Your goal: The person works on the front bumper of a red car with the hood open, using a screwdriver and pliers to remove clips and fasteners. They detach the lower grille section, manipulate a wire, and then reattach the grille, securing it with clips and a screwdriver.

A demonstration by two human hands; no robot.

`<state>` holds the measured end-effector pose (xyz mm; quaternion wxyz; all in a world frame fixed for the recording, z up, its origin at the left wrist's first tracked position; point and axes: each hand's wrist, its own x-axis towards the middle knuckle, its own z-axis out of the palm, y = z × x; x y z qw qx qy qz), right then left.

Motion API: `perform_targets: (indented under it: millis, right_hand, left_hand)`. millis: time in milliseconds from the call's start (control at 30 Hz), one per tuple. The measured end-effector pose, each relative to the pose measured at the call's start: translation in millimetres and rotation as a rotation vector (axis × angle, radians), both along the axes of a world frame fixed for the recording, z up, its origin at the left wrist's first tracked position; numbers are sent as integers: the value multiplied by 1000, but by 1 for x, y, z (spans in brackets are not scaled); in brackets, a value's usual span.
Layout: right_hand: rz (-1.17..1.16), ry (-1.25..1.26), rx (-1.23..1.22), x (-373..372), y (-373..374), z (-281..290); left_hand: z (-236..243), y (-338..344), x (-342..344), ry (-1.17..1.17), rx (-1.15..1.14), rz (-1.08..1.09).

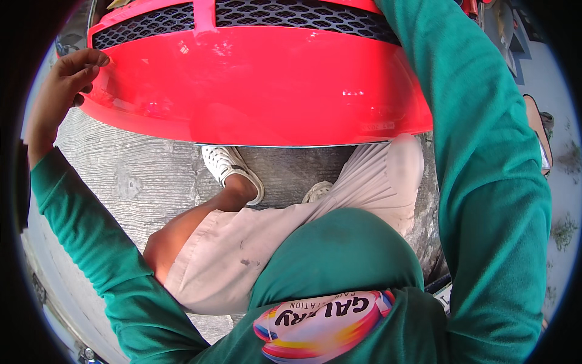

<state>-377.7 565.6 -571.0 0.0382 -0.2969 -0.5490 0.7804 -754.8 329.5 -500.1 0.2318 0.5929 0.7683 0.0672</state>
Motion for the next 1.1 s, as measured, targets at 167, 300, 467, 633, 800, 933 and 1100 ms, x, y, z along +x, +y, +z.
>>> perform_targets:
  millis: [167,300,467,633,800,933,1100]
  right_hand:
    - [10,-6,14,-1,1,1]
    - [28,-12,-1,-4,-5,6]
    - [-1,-25,9,-1,0,4]
    - [-9,-21,12,-1,-1,4]
    - [27,16,15,-2,-2,6]
    - [2,2,12,-2,-1,7]
    - [-69,-50,74,0,-1,7]
  left_hand:
    - [1,4,-10,49,51,-105]
    - [-23,17,-30,74,197,-217]
    - [-25,28,-11,28,138,-226]
    - [-23,29,-8,-14,132,-235]
    - [-28,43,-23,-56,59,-293]
    - [-33,42,-22,-109,84,-269]
    - [-29,34,5,-223,111,-109]
